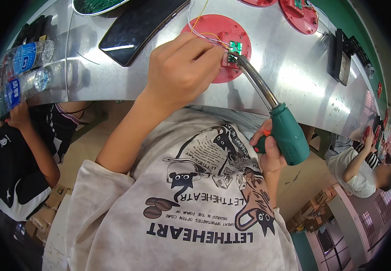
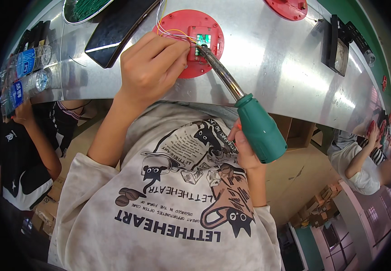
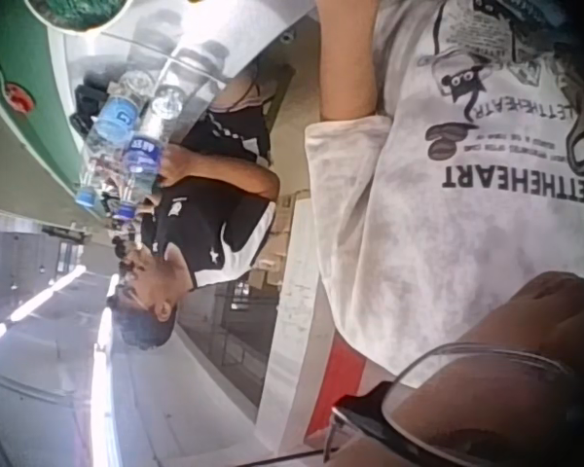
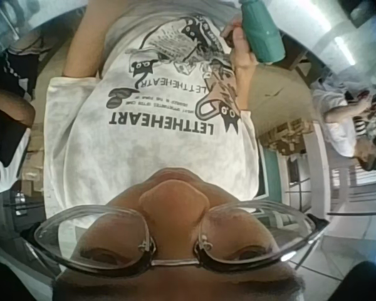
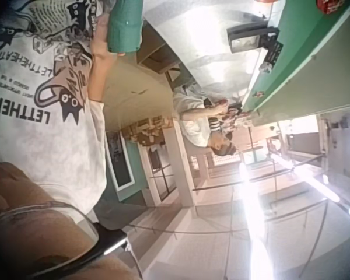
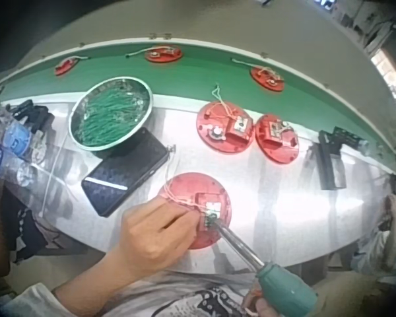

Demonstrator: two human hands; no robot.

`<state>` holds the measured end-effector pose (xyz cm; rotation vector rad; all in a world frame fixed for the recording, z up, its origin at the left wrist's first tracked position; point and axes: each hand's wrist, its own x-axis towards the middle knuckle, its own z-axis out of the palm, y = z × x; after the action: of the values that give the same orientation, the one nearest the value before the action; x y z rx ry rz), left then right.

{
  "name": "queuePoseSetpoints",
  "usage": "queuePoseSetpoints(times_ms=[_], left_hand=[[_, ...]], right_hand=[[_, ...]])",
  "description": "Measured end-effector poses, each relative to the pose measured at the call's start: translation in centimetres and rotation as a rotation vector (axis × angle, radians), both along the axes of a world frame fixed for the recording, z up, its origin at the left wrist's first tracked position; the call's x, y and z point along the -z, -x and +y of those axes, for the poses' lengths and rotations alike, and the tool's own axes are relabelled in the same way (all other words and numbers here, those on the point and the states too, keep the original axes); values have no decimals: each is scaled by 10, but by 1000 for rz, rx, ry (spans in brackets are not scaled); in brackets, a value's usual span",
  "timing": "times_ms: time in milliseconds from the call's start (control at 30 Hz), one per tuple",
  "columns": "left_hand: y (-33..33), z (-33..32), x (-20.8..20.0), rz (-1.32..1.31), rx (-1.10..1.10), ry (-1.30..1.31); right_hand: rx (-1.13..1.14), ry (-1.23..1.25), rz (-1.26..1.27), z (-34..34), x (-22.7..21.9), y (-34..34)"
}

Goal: Soldering wires onto printed circuit boards on an assembly line.

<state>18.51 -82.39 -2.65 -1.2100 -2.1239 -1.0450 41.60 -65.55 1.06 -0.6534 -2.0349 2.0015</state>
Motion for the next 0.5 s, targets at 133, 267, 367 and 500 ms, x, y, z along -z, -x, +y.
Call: queuePoseSetpoints(times_ms=[133,267,367,500], left_hand=[[0,0,0,3,5,-2],[1,-1,1,3,12,3],[0,0,0,4,10,1],[0,-1,2,8,8,5]], right_hand=[[65,74,1,-3,1,0],[10,-18,36,-1,-3,5],[70,-30,103,-3,-1,7],[80,-89,158,1,1,5]])
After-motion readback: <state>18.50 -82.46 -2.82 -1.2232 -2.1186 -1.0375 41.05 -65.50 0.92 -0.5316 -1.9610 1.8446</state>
